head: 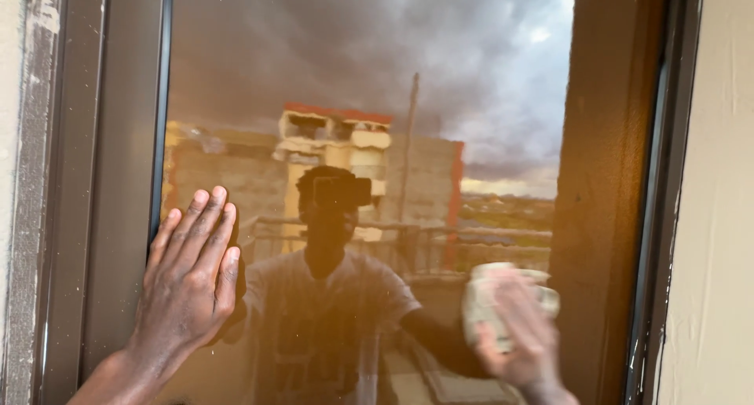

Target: Wiping a glass door with a cloth to clean the surface

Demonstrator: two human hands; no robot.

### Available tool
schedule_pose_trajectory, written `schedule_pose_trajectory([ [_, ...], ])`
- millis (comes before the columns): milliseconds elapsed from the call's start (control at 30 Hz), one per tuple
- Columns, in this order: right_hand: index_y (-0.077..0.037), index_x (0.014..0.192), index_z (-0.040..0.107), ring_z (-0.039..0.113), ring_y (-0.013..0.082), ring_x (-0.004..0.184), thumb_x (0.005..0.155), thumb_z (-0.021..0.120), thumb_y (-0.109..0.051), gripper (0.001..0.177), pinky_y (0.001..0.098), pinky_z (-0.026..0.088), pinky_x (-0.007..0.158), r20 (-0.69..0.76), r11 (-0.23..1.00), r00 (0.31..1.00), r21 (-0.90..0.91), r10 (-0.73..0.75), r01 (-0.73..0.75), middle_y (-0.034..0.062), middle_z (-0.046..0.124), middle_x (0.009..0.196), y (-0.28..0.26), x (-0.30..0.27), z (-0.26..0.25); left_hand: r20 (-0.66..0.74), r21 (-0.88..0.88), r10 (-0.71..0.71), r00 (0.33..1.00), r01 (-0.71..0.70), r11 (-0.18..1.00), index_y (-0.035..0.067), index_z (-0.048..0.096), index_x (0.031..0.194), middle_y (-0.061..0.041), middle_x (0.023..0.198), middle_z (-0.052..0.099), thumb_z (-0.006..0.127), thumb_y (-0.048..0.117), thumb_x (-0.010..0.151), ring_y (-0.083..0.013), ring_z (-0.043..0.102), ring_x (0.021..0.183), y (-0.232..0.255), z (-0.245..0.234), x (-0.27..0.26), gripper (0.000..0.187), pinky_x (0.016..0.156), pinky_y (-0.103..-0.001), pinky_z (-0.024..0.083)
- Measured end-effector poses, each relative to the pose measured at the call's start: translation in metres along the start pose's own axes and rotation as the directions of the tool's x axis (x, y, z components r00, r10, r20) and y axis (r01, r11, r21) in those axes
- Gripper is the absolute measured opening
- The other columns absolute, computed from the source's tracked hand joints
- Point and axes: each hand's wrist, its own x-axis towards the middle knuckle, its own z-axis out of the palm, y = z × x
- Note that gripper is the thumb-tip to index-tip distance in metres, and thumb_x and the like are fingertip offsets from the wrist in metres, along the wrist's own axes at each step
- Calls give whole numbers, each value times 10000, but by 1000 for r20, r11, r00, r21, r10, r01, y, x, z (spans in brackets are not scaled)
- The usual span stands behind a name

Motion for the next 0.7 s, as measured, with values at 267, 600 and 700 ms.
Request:
schedule_pose_trajectory([
  [267,106,1419,659,639,465,1157,991,666,-60,459,492,479,1020,-512,573,619,-270,595,-774,321,682,1318,-2,10,9,18,-33,-44,999,45,998,2,489,1537,-135,1659,424,475,198,1015,-269,343,1569,10,-4,3,558,1298,-469,248],
  [600,-39,1238,701,682,313,1220,788,659,-166,470,512,445,1136,-116,979,982,-120,149,-162,131,721,1274,-209,105,133,-2,-219,-201,980,196,956,-59,453,1518,-213,1646,399,447,299,1020,-340,331,1557,74,7,18,614,1279,-513,179],
  [700,103,1209,669,593,568,1239,1114,476,-80,282,583,509,1049,162,902,965,414,-204,121,302,683,1195,-206,73,104,-15,-312,-82,996,74,947,6,382,1574,-161,1679,353,536,343,993,-302,309,1578,111,20,15,689,1300,-488,190],
])
